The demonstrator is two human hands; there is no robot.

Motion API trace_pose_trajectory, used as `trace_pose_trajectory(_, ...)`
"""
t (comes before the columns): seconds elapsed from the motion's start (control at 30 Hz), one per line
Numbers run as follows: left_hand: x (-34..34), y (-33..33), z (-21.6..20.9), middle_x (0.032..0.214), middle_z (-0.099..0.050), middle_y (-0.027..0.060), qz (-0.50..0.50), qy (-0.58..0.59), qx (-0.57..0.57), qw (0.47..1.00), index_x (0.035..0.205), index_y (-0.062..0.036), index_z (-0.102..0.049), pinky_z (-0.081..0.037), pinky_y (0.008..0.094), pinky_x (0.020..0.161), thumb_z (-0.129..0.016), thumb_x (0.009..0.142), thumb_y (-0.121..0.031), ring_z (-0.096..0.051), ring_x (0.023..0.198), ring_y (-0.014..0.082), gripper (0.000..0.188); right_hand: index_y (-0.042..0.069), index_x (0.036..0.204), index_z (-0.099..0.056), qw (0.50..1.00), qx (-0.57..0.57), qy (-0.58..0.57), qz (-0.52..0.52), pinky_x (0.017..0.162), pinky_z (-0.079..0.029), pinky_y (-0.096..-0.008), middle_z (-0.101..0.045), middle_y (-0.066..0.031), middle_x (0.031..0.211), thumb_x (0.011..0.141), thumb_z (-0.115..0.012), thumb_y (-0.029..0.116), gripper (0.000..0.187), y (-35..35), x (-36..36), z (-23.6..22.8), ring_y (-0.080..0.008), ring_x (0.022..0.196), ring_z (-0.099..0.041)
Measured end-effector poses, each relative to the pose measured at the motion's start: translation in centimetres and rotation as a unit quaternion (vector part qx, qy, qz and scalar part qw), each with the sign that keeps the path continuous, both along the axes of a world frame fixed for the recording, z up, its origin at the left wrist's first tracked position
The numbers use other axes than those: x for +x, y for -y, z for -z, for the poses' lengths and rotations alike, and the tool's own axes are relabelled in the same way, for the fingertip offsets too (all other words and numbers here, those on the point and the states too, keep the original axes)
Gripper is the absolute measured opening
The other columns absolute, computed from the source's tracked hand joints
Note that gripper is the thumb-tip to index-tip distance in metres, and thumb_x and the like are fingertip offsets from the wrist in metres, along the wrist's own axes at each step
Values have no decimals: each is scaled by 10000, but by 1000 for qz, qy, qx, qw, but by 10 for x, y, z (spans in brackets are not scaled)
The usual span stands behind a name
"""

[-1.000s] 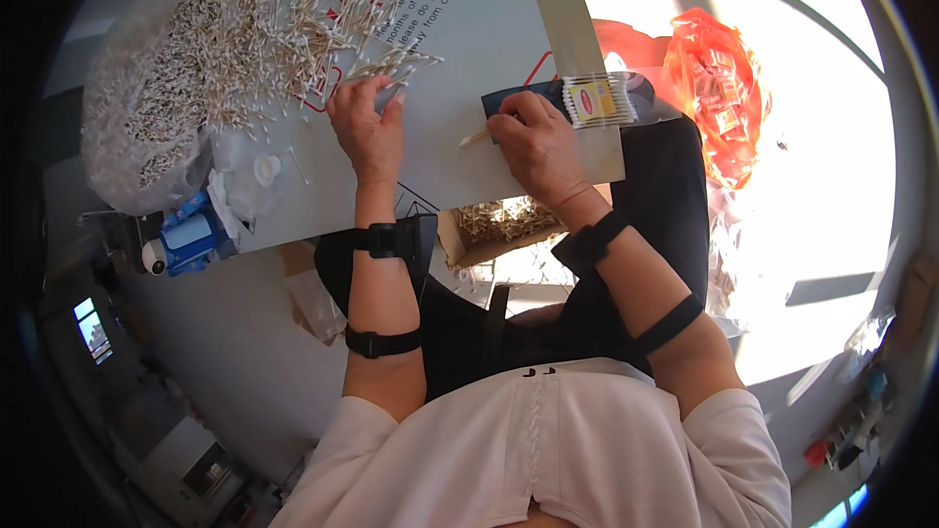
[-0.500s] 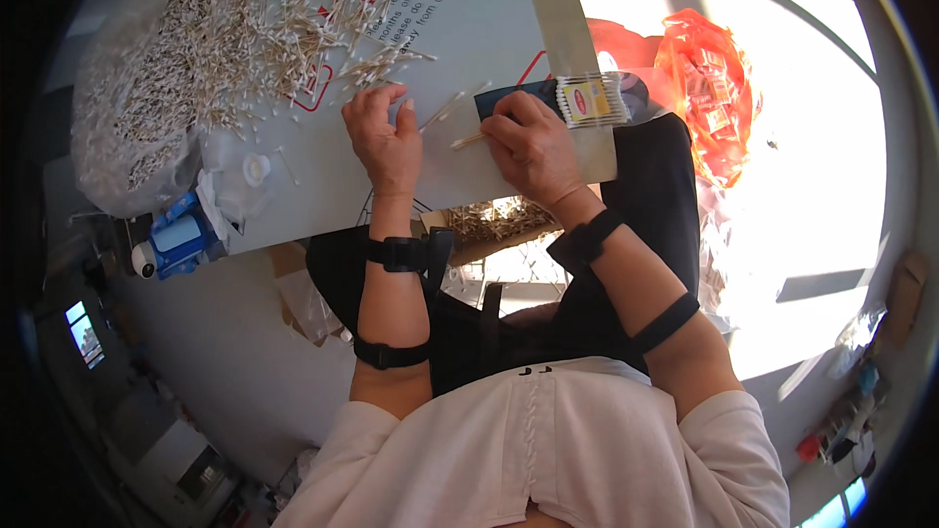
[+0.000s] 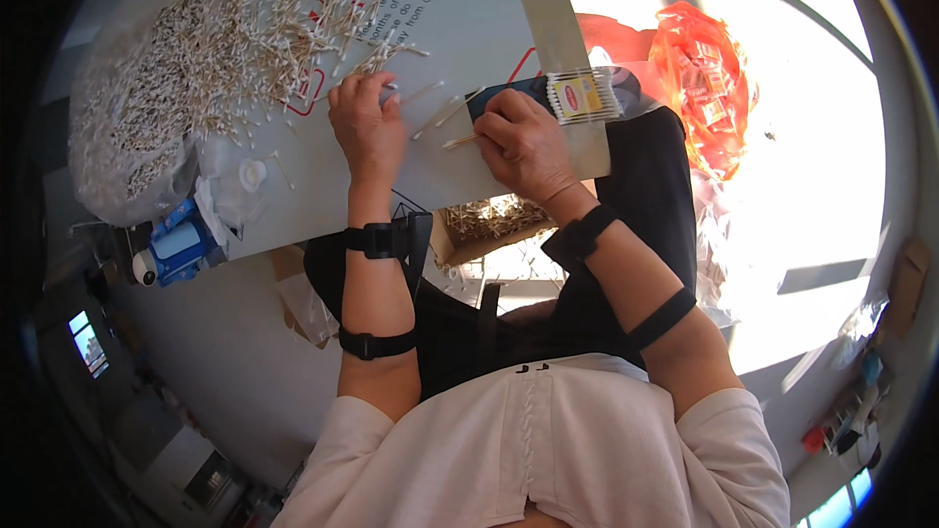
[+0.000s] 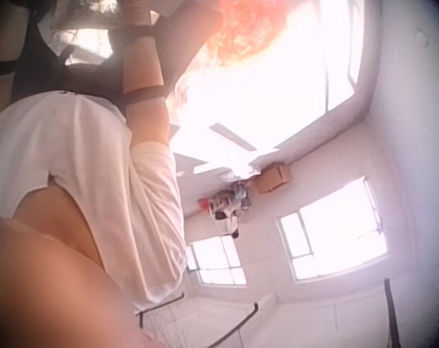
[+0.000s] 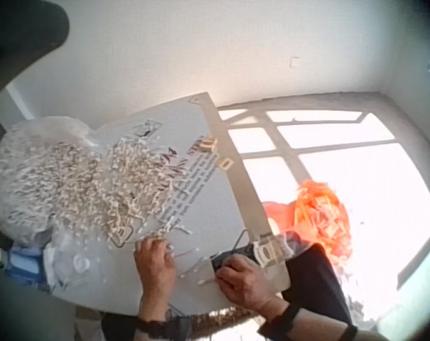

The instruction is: Organizing and inserting small applicator sticks or cotton swabs into a plastic/cardboard packaging holder.

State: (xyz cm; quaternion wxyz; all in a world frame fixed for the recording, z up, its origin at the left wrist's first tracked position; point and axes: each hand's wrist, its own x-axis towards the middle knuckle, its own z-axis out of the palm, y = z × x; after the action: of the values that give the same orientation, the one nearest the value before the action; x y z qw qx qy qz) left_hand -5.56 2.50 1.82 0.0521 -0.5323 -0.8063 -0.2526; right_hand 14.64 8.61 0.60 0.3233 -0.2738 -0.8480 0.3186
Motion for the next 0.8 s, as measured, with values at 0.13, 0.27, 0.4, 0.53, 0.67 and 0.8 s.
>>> trace_pose_trajectory(0.13, -12, -1, 0, 935, -580, 25, -14, -34, -22, 999, 877, -135, -665, -438, 430, 834, -783, 676, -40, -527, 979, 293, 251, 72, 789, -625, 1000, 5, -6, 1, 702, -509, -379, -555, -74, 872, 714, -699, 56, 106, 0, 0, 1, -283, 826, -601)
trace_pose_trajectory(0.27, -2, -17, 0, 928, -573, 24, 30, -19, -31, 999, 856, -136, -669, -434, 417, 830, -784, 679, -55, -520, 988, 285, 225, 71, 781, -620, 1000, 4, -7, -2, 698, -507, -378, -556, -74, 868, 709, -706, 59, 113, 1, -3, -1, -283, 819, -599)
trace_pose_trajectory(0.4, 17, -17, -1, 934, -583, 28, 66, 23, 0, 998, 846, -134, -672, -432, 415, 849, -767, 685, -46, -522, 983, 281, 207, 71, 780, -620, 1000, 10, -5, 2, 695, -507, -376, -558, -73, 866, 703, -712, 58, 120, -1, -2, 3, -284, 817, -600)
trace_pose_trajectory(0.53, -22, 21, 2, 1003, -603, 71, -69, 71, 53, 994, 937, -98, -653, -428, 446, 898, -708, 699, -35, -509, 1022, 322, 252, 72, 774, -620, 1000, 11, -13, 3, 696, -509, -378, -561, -73, 865, 700, -711, 51, 120, 0, -3, 2, -285, 820, -603)
trace_pose_trajectory(0.67, -25, 34, 0, 1073, -611, 104, -111, 93, 21, 989, 1030, -73, -622, -426, 453, 937, -762, 682, -133, -510, 1065, 338, 380, 71, 769, -617, 1000, 6, -11, 8, 697, -512, -384, -561, -74, 867, 700, -706, 44, 116, -1, -1, 4, -286, 824, -604)
trace_pose_trajectory(0.8, -32, 27, 9, 1059, -606, 113, -133, 39, -39, 990, 1003, -67, -613, -445, 467, 884, -766, 716, -142, -523, 1037, 351, 334, 67, 768, -613, 1000, -2, -11, 5, 696, -512, -387, -560, -74, 865, 706, -699, 41, 110, 0, -2, 1, -288, 823, -604)
